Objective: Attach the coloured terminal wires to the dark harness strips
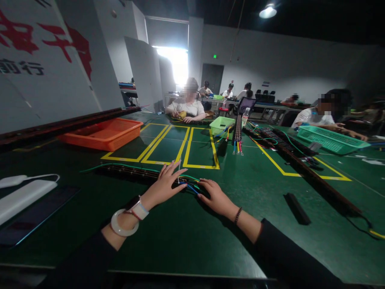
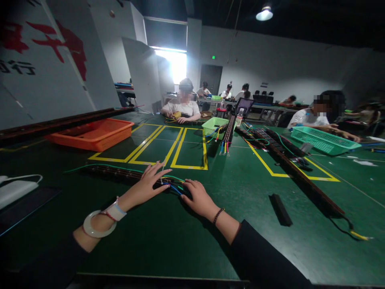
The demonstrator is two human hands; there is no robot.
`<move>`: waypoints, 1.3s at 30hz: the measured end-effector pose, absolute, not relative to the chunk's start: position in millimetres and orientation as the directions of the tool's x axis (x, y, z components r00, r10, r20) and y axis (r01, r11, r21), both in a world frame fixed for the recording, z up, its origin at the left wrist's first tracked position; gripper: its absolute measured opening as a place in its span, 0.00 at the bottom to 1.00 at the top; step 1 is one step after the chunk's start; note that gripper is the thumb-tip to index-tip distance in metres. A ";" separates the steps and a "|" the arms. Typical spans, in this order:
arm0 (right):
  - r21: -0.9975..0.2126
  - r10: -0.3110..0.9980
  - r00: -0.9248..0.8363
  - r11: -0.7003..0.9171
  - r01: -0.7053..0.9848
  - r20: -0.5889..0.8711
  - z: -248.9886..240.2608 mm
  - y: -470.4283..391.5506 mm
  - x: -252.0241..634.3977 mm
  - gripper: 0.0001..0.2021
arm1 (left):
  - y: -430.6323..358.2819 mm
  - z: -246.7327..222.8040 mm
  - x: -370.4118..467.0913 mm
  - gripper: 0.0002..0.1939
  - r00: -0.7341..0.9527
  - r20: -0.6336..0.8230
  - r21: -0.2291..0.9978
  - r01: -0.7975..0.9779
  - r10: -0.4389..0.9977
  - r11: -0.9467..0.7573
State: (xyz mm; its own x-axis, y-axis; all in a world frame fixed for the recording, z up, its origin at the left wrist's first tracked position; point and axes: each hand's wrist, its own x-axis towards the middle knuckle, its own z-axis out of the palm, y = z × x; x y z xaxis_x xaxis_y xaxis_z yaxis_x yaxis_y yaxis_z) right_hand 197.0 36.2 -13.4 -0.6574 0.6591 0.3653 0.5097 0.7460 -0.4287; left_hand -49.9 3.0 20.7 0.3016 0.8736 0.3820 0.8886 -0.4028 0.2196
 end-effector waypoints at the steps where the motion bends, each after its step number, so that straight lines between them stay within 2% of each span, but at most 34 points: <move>1: -0.428 0.659 -0.658 0.746 0.510 0.365 -13.4 36.3 197.0 0.22 | 4.2 20.2 -47.8 0.28 0.309 0.399 0.198 0.890 0.863 -0.410; 7: -0.422 0.667 -0.652 0.740 0.523 0.360 -11.6 35.7 195.8 0.21 | 7.7 17.4 -38.4 0.24 0.341 0.443 0.122 0.893 0.829 -0.433; 17: -0.394 0.658 -0.656 0.750 0.530 0.370 -10.2 34.7 195.2 0.20 | 7.4 10.1 -41.7 0.22 0.354 0.434 0.133 0.884 0.829 -0.447; 25: -0.343 0.655 -0.656 0.755 0.558 0.374 -12.2 36.1 193.8 0.19 | 5.5 9.3 -38.5 0.24 0.341 0.416 0.133 0.894 0.843 -0.427; 30: -0.284 0.664 -0.644 0.746 0.602 0.380 -15.5 36.4 192.5 0.21 | 7.6 5.7 -37.2 0.27 0.347 0.417 0.115 0.897 0.840 -0.427; 39: -0.258 0.676 -0.646 0.734 0.628 0.354 -19.3 38.2 192.7 0.26 | 10.3 2.8 -33.5 0.31 0.330 0.414 0.104 0.909 0.848 -0.405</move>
State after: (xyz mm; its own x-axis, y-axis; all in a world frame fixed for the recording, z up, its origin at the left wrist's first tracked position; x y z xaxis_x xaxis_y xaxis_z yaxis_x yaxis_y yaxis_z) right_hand 192.7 38.2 -19.3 -0.6462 0.6764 0.3536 0.6277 0.7345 -0.2580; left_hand -33.5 10.3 2.8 0.3303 0.8484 0.4137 0.9086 -0.4045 0.1042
